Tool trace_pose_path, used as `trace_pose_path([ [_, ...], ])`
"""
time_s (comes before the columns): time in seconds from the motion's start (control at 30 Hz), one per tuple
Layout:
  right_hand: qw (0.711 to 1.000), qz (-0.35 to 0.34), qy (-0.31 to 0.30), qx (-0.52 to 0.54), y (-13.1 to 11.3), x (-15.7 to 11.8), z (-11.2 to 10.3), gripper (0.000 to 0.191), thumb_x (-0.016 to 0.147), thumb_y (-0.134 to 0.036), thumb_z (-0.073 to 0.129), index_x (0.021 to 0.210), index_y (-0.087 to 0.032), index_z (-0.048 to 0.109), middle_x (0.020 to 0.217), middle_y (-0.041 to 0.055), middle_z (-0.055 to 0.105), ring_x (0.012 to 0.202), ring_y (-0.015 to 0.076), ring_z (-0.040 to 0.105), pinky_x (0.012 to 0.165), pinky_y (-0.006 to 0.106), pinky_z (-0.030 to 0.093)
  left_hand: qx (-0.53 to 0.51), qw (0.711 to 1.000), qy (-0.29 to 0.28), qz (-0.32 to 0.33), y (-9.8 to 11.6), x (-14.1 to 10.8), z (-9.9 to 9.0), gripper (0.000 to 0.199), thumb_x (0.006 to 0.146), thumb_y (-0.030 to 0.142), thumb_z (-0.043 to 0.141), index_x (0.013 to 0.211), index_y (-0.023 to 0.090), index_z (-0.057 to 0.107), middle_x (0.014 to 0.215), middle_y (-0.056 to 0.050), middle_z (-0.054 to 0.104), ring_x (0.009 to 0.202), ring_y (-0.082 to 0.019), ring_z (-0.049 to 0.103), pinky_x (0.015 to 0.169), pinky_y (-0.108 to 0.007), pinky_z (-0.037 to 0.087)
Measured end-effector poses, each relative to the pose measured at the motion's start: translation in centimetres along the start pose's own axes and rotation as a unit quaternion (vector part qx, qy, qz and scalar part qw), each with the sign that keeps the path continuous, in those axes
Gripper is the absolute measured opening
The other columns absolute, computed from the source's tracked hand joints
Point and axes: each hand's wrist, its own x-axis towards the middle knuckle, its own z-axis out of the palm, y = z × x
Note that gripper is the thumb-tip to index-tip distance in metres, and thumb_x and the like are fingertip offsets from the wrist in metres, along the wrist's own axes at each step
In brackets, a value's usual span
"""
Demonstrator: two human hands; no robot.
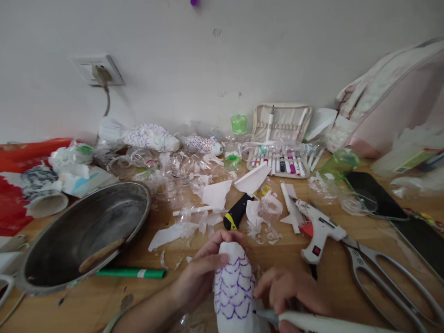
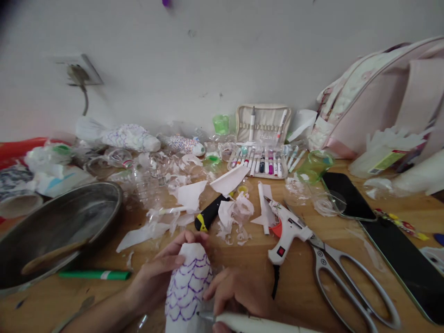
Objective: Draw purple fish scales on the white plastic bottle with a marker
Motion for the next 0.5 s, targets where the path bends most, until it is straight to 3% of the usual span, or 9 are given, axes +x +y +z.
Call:
trace_pose_path([
  [0.17,0.999,-0.037,-0.017,0.023,0.5,0.2,-0.21,0.017,0.093,-0.039,0.045,0.083,-0.025,0.047,0.064,-0.0018,0.053,0.073,0.0169,0.065,0.062,0.024,0.047,0.054,0.998,0.041,-0.016,-0.01,0.2,0.03,0.028,0.064,0.031,0.077,0.081,0.02,0.058,0.108,-0.002,0.058,0.076,-0.011,0.055,0.067,-0.024,0.045],
  [0.5,0.997,-0.066,-0.027,-0.016,1.07,0.69,-0.13,0.017,0.09,-0.036,0.05,0.081,-0.021,0.051,0.067,-0.0014,0.054,0.067,0.0138,0.059,0.057,0.021,0.044,0.064,0.997,0.035,-0.035,-0.17,0.3,-0.17,0.03,0.063,0.029,0.08,0.084,0.021,0.059,0.1,0.001,0.057,0.072,-0.009,0.054,0.065,-0.021,0.045],
])
